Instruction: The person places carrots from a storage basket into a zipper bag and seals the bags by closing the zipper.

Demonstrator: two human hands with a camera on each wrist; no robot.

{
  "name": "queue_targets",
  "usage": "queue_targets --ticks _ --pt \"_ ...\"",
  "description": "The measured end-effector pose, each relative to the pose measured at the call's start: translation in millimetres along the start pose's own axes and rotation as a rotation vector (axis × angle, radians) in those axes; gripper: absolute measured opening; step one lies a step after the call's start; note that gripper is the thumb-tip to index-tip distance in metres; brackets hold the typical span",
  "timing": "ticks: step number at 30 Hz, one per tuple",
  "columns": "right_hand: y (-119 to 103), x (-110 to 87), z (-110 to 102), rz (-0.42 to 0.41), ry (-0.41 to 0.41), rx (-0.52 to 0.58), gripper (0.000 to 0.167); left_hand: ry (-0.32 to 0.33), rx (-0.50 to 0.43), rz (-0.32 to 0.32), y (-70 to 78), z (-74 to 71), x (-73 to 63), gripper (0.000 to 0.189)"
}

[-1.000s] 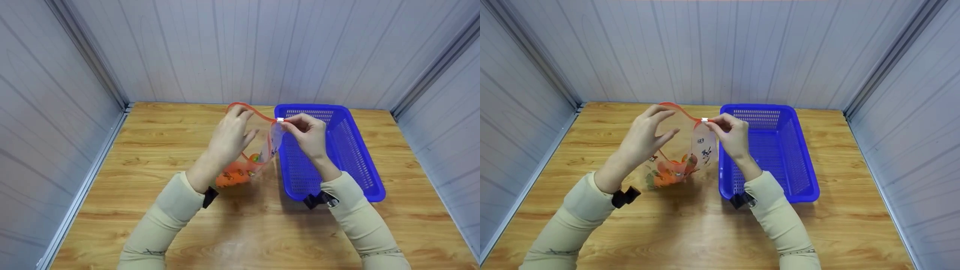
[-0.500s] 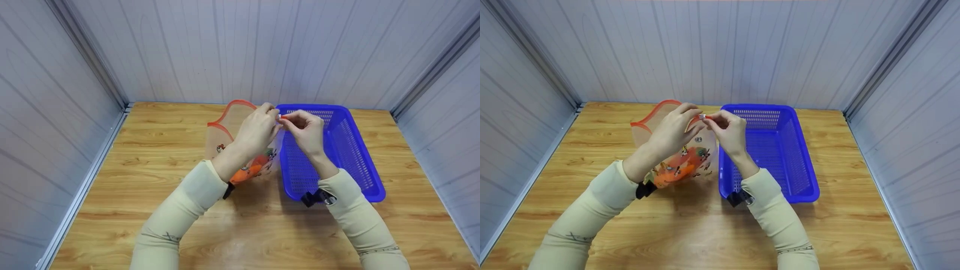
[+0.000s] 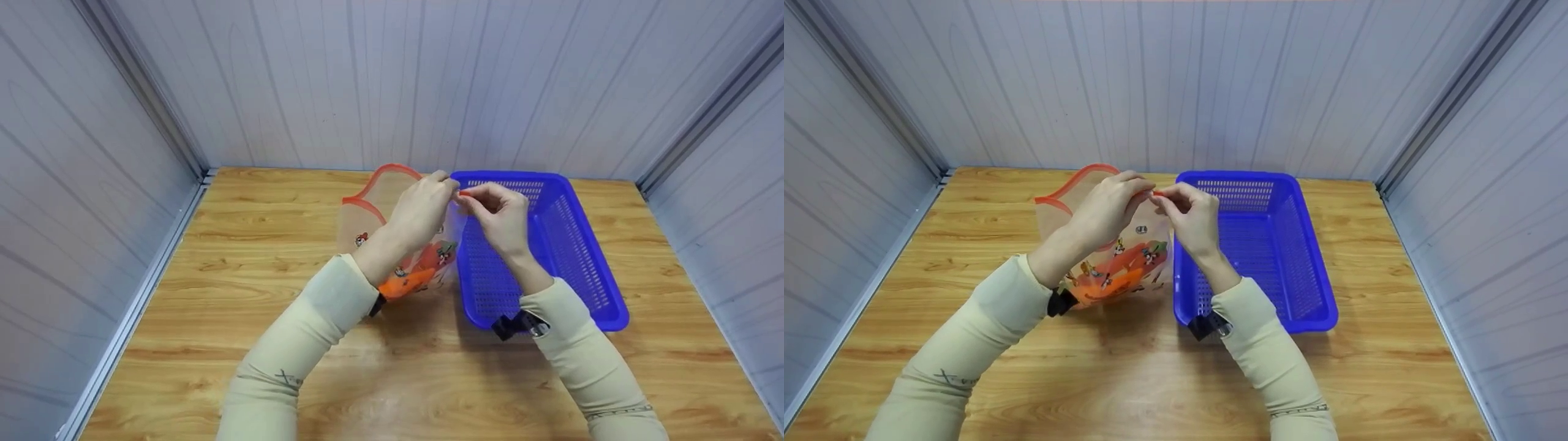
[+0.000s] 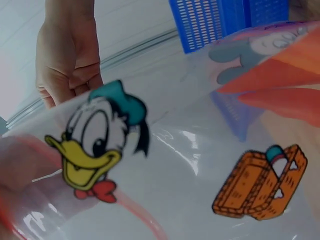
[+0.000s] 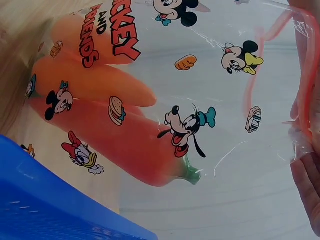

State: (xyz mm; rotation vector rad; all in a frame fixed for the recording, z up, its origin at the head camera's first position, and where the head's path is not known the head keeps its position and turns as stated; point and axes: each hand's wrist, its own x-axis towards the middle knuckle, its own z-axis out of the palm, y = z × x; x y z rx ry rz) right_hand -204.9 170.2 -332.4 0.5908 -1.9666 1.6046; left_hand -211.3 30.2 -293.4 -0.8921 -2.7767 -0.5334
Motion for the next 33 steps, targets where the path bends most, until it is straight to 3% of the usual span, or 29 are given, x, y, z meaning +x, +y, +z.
queue_targets --ticks 15,24,33 --pt "1.9 2.0 -5.9 -0.004 -0.056 0.089 0.006 0.027 0.065 0.021 0.5 -3.9 2.7 0.023" --pt "5.0 2.7 -9.1 0.022 -0.044 0.125 0.005 0.018 0.088 0.053 -1.1 -5.3 4.3 0.024" --pt "7.5 1.8 -10.8 0.021 -0.028 0.113 0.004 0.01 0.109 0.041 -7.7 -9.2 1.7 0.022"
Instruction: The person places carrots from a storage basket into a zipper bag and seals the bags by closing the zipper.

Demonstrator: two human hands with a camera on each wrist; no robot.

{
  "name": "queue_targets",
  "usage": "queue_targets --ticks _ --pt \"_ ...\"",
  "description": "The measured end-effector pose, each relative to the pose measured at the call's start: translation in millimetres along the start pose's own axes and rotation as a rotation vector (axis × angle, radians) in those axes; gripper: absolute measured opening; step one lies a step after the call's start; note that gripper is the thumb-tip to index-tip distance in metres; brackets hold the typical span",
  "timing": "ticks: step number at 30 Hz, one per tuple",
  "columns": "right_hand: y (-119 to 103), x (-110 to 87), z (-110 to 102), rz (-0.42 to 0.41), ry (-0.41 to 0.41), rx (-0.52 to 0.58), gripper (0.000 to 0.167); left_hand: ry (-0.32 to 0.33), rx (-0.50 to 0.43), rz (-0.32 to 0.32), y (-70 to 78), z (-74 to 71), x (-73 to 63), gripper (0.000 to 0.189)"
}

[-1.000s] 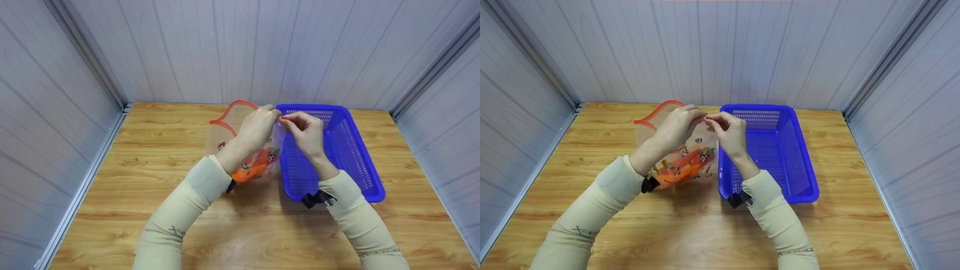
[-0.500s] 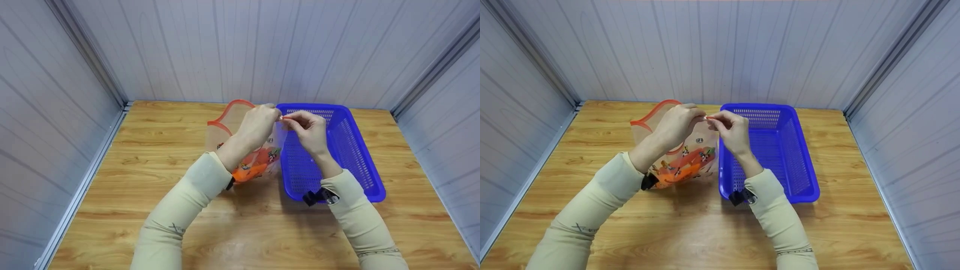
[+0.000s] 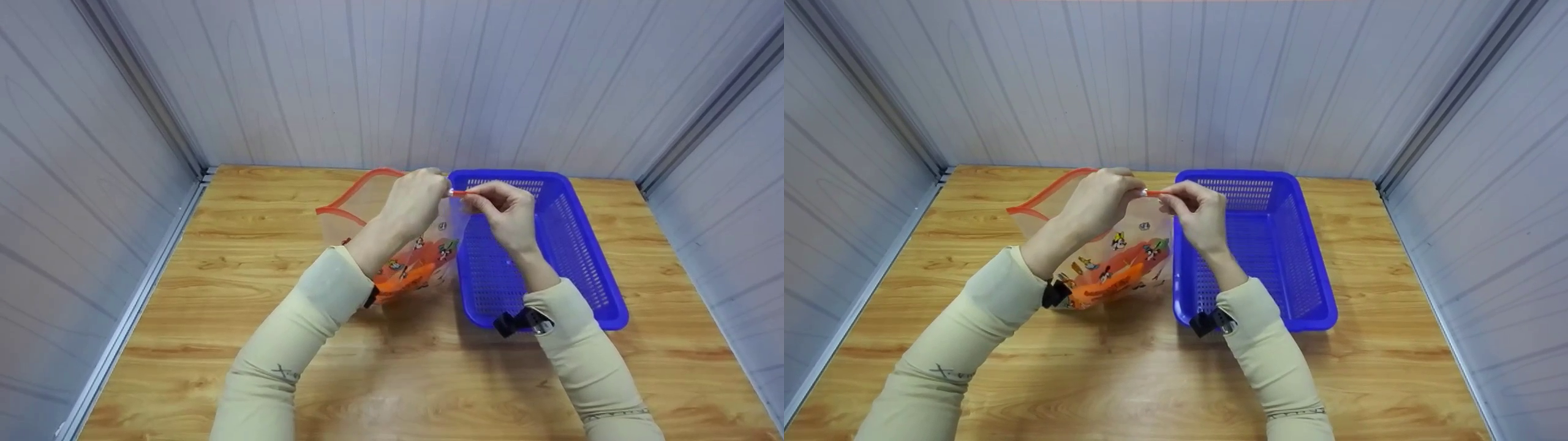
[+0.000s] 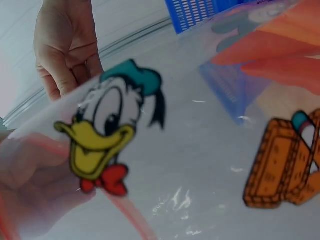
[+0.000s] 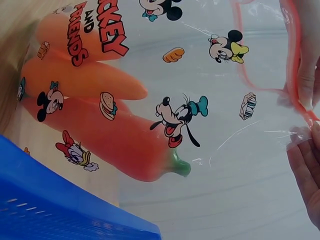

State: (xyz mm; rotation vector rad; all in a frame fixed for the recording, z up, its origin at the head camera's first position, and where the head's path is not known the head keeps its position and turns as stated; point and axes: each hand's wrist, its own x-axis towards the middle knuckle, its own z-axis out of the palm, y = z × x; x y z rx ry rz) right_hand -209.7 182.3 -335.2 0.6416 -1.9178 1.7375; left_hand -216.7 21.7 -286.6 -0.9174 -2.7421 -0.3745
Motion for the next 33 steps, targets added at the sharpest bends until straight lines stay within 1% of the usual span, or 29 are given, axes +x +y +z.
queue_targets --ticks 4,8,11,12,16,19,25,30,33 --pt "11.1 1.1 -3.5 -0.009 0.004 0.028 0.006 0.021 -0.016 -0.01 -7.4 -1.5 -3.8 0.021" --pt "24.1 1.5 -7.2 -0.014 0.005 0.053 0.006 0.01 -0.036 -0.038 -13.2 -4.0 -7.6 0.02" --pt "27.3 1.7 -8.9 -0.025 0.002 0.059 0.005 0.008 -0.044 -0.058 -18.2 -5.9 -10.4 0.021" --pt "27.7 2.0 -9.6 -0.028 0.001 0.052 0.005 0.017 -0.045 -0.059 -20.4 -6.2 -11.4 0.02" --pt "27.4 3.6 -12.5 -0.012 0.006 0.048 0.006 0.054 -0.045 -0.075 -29.4 -8.1 -16.3 0.018" --pt "24.2 4.7 -13.9 0.016 0.006 0.055 0.005 0.058 -0.042 -0.102 -36.3 -9.3 -20.5 0.017" --pt "11.9 5.9 -14.6 0.044 -0.01 0.03 0.004 0.061 -0.033 -0.16 -49.7 -11.3 -27.2 0.016" --pt "11.7 6.3 -17.5 0.062 -0.003 0.023 0.006 0.071 -0.031 -0.184 -59.8 -14.0 -32.3 0.016" --pt "12.9 6.3 -19.9 0.065 -0.001 0.013 0.006 0.093 -0.025 -0.2 -67.7 -15.5 -36.7 0.016"
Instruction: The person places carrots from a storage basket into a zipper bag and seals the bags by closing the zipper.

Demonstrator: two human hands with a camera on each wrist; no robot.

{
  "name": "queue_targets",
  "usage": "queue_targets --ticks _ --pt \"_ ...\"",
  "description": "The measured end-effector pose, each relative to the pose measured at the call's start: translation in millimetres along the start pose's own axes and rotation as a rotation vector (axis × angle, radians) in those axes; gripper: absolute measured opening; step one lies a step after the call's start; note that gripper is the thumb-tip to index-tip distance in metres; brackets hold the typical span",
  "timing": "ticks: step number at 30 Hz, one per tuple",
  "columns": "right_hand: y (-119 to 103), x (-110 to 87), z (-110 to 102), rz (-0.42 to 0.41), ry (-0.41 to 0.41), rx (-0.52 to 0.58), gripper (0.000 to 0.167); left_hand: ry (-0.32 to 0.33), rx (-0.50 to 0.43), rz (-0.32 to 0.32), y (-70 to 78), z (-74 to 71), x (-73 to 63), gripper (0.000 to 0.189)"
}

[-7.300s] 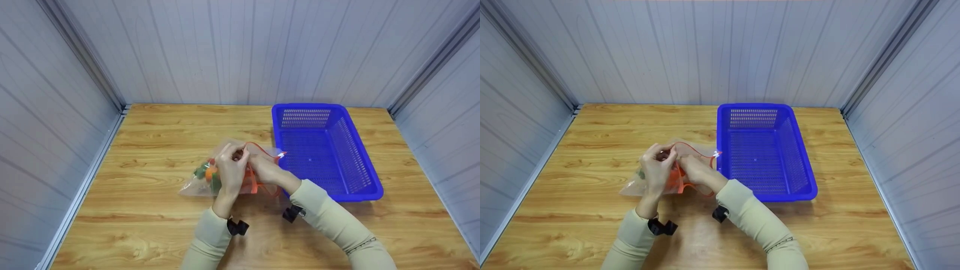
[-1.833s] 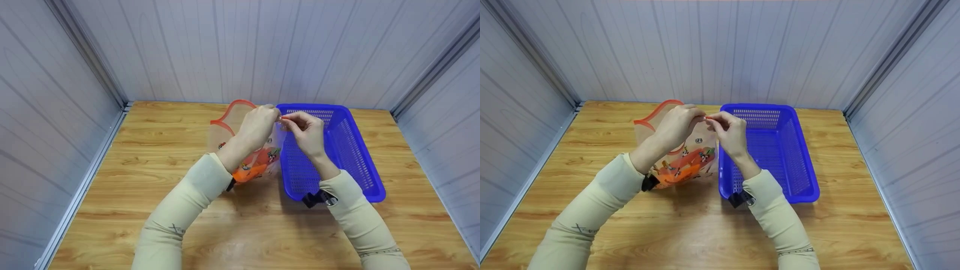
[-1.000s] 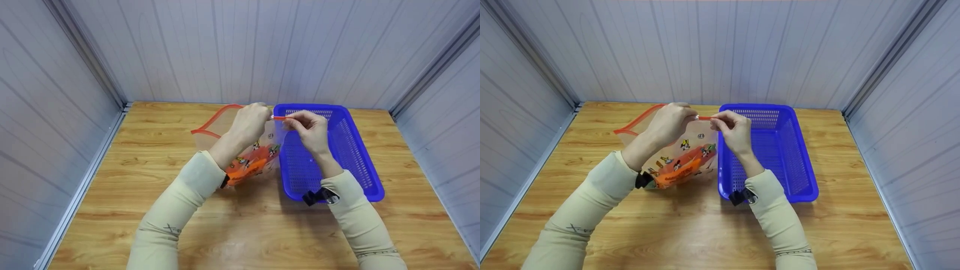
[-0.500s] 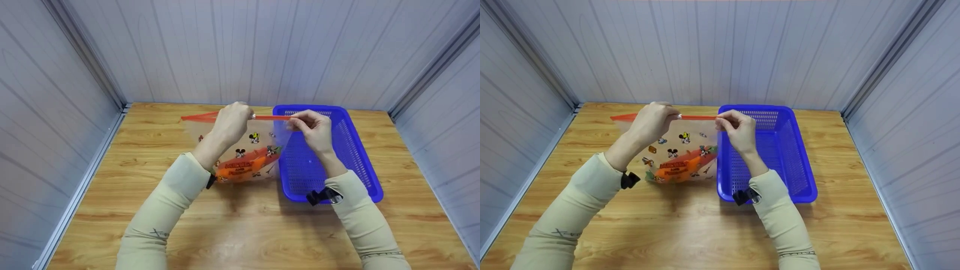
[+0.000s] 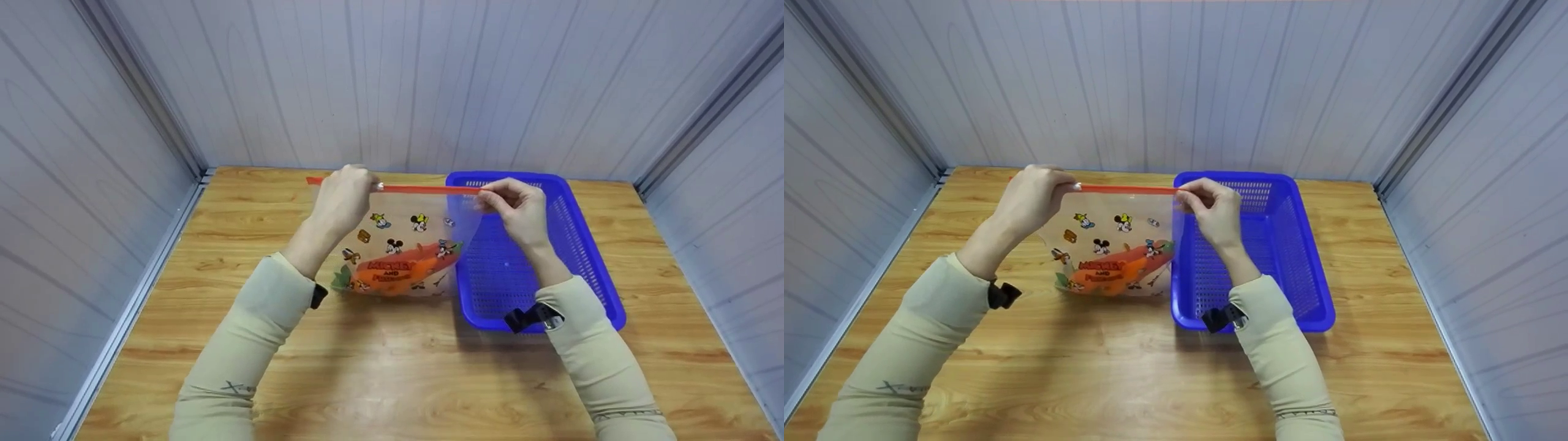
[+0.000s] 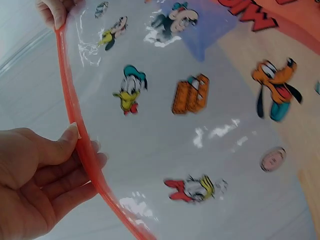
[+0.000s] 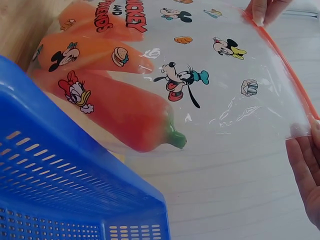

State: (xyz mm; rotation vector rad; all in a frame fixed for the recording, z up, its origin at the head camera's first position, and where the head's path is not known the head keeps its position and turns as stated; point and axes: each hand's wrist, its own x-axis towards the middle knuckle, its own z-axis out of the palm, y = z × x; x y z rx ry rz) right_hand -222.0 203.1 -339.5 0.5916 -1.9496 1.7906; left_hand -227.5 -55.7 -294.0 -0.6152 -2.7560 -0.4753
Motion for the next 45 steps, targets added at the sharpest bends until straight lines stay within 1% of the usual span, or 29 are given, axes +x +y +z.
queue_targets --ticks 6,10,15,19,24,28,32,34,38,41,45 --pt "2.3 0.5 -4.3 0.006 0.009 -0.002 0.004 0.054 -0.005 -0.013 -17.0 -3.3 -5.6 0.016" --pt "3.2 0.6 -6.3 0.009 0.009 -0.005 0.004 0.065 -0.026 -0.043 -26.7 -5.5 -8.8 0.018" --pt "3.7 -0.6 -9.7 0.021 0.017 -0.016 0.004 0.077 -0.03 -0.082 -37.6 -8.8 -13.1 0.018" --pt "4.5 -1.3 -11.8 0.03 0.025 -0.022 0.005 0.092 -0.029 -0.09 -46.4 -10.5 -17.0 0.017" --pt "4.9 -1.6 -13.4 0.024 0.026 -0.034 0.005 0.126 -0.037 -0.088 -57.7 -11.6 -21.3 0.018" --pt "4.3 -1.6 -12.5 0.015 0.02 -0.052 0.004 0.134 -0.049 -0.086 -62.2 -11.1 -23.7 0.018" --pt "4.5 -2.1 -9.9 0.006 0.021 -0.059 0.004 0.135 -0.031 -0.093 -63.6 -9.1 -24.8 0.019" --pt "4.7 -2.0 -8.4 0.011 0.023 -0.059 0.005 0.149 -0.021 -0.094 -64.3 -7.5 -24.8 0.019" --pt "5.2 0.2 -6.9 0.055 0.015 -0.051 0.01 0.194 -0.037 -0.076 -67.7 -3.1 -24.4 0.017" --pt "3.7 1.9 -7.3 0.096 -0.019 -0.065 0.014 0.213 -0.067 -0.066 -71.2 0.4 -24.7 0.016" --pt "1.6 2.5 -8.8 0.13 -0.059 -0.102 0.023 0.226 -0.1 -0.084 -77.3 5.4 -24.5 0.017"
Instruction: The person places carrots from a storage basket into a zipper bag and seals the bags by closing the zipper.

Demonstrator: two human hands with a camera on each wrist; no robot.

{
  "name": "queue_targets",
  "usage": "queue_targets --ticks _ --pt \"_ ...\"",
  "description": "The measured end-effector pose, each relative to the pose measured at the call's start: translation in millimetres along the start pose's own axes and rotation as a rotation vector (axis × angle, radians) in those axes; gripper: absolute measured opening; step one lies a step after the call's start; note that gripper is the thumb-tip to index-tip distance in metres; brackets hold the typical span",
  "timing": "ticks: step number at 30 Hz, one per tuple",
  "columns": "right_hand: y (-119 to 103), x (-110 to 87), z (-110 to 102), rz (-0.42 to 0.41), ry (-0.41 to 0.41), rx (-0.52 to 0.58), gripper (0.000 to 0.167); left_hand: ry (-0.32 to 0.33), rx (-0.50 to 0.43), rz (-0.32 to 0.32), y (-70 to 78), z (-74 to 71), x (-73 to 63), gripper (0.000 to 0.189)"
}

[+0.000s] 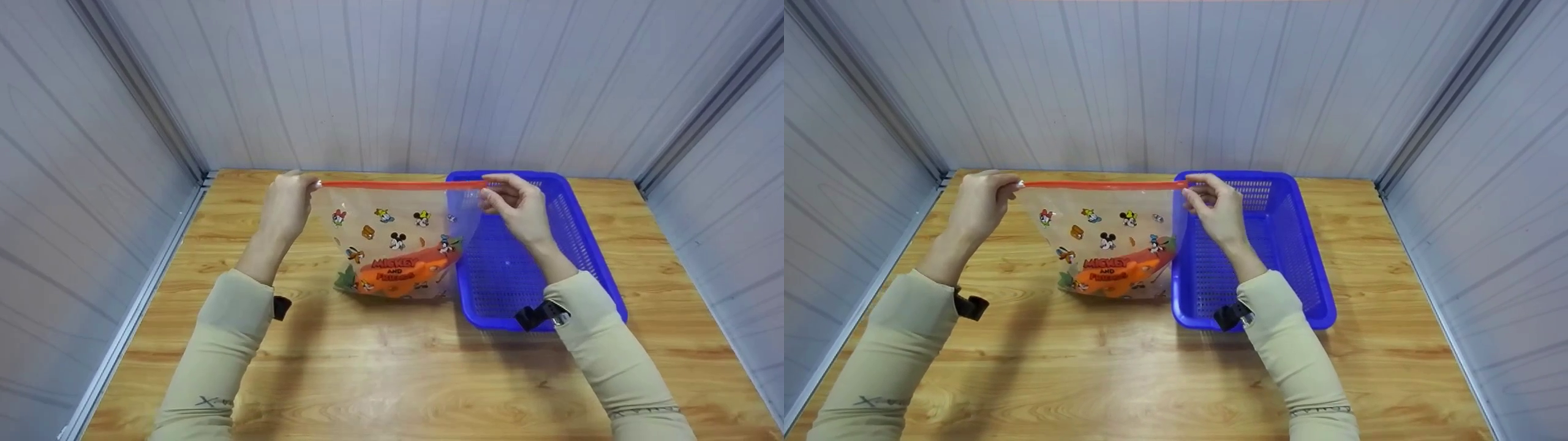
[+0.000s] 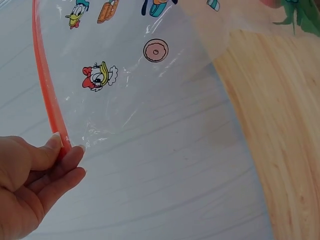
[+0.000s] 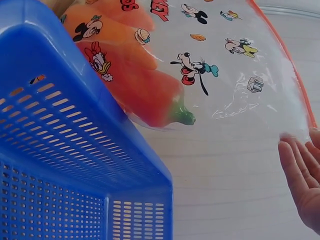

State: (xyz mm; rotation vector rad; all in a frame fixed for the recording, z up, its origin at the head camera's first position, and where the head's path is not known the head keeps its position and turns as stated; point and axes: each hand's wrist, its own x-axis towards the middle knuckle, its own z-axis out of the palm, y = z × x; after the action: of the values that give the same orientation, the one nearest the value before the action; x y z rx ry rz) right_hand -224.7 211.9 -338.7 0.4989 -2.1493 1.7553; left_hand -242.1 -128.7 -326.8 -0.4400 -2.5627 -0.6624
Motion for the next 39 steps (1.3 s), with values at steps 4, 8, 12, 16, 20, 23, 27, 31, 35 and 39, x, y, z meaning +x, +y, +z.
queue_targets --ticks 4,8,12,16,20,23,27,31,35,39 --pt "0.9 -1.9 -2.1 0.022 -0.014 -0.048 0.026 0.007 -0.015 -0.029 -10.6 5.4 0.8 0.017" --pt "2.5 -4.5 -4.7 0.027 -0.031 -0.097 0.026 0.007 -0.012 -0.055 -22.1 11.8 0.0 0.016" --pt "3.6 -5.7 -6.4 0.035 -0.041 -0.144 0.027 0.016 -0.004 -0.082 -31.5 19.0 -4.0 0.014" --pt "7.1 -5.8 -8.8 0.036 -0.047 -0.207 0.026 0.04 -0.006 -0.088 -39.0 28.5 -7.8 0.014" --pt "23.9 -2.5 -16.0 0.04 -0.061 -0.29 0.028 0.046 0.007 -0.112 -44.9 38.8 -9.7 0.015" --pt "42.1 2.7 -23.9 0.065 -0.066 -0.335 0.03 0.022 0.009 -0.151 -46.3 45.9 -8.9 0.015" --pt "58.8 8.2 -31.3 0.097 -0.077 -0.397 0.034 -0.038 0.004 -0.22 -46.2 54.2 -5.2 0.016" --pt "68.1 9.7 -35.5 0.131 -0.104 -0.48 0.038 -0.09 0.015 -0.277 -47.5 63.3 -2.0 0.017" --pt "75.8 9.4 -37.5 0.18 -0.127 -0.551 0.042 -0.118 0.056 -0.288 -49.6 72.9 -1.8 0.015" --pt "82.9 9.2 -37.6 0.207 -0.165 -0.616 0.046 -0.16 0.092 -0.292 -51.4 82.7 -4.6 0.016"
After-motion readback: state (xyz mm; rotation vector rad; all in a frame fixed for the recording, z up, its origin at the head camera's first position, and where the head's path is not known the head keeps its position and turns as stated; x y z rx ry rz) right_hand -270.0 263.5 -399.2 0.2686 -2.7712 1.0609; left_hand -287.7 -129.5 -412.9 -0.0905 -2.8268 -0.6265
